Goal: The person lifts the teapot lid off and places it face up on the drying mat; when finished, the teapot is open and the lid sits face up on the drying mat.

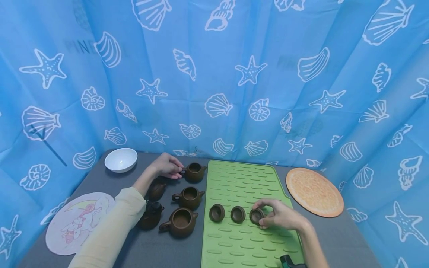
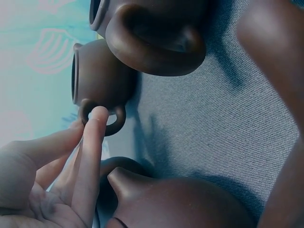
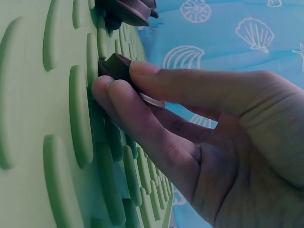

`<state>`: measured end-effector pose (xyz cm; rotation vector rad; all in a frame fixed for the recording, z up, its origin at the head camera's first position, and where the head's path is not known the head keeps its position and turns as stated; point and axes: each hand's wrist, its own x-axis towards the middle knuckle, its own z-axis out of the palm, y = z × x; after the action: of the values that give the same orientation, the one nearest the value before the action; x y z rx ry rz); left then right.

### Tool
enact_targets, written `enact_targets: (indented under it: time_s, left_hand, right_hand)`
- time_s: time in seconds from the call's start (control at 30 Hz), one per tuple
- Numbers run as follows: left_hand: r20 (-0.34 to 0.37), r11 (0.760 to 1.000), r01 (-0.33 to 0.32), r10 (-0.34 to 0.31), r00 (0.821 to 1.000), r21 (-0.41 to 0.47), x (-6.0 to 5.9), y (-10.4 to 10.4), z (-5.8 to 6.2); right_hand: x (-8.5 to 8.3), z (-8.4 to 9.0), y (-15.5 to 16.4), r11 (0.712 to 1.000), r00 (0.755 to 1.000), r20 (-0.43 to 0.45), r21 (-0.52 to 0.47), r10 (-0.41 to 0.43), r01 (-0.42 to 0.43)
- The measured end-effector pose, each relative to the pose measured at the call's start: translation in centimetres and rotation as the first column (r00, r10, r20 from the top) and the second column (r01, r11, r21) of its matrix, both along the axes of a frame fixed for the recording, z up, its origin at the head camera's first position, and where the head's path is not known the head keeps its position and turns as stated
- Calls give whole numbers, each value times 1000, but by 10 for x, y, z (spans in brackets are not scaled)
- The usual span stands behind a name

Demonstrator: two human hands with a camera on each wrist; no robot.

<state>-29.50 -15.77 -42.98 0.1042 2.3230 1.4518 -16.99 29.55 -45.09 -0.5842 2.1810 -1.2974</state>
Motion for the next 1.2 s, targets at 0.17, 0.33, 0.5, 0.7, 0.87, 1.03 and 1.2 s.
enact_targets:
  time_s: [0.17, 0.33, 0.5, 0.7, 0.87, 1.03, 1.2]
  left_hand:
    - [1, 1000, -18, 18, 1000, -7, 1, 0, 2]
    - [-6, 999, -27, 27, 1000, -19, 1, -1, 4]
    - [-11, 1000, -22, 22, 1000, -22, 3, -5, 5]
    - [-9, 1000, -15, 15, 1000, -18, 5, -10, 6]
    - [-8, 1000, -1, 1, 1000, -13, 7, -12, 8]
    - [-4, 1000, 19, -19, 1000, -12, 10, -12, 14]
    - [-16, 1000, 21, -21, 1000, 9, 13, -10, 24]
  right_hand:
    - [0, -2, -2, 1000, 1000, 11, -12, -3, 3]
    - [1, -2, -5, 1000, 1000, -4, 1, -20, 20]
    - [2, -1, -6, 997, 997, -13, 35, -73, 73]
    - [2, 5, -6, 992, 993, -35, 45, -117, 118]
    - [4, 12, -10, 989, 985, -89, 20, -147, 149]
    - [6, 18, -18, 987, 979, -126, 0, -158, 159]
    - [6, 26, -32, 982, 971, -143, -12, -190, 190]
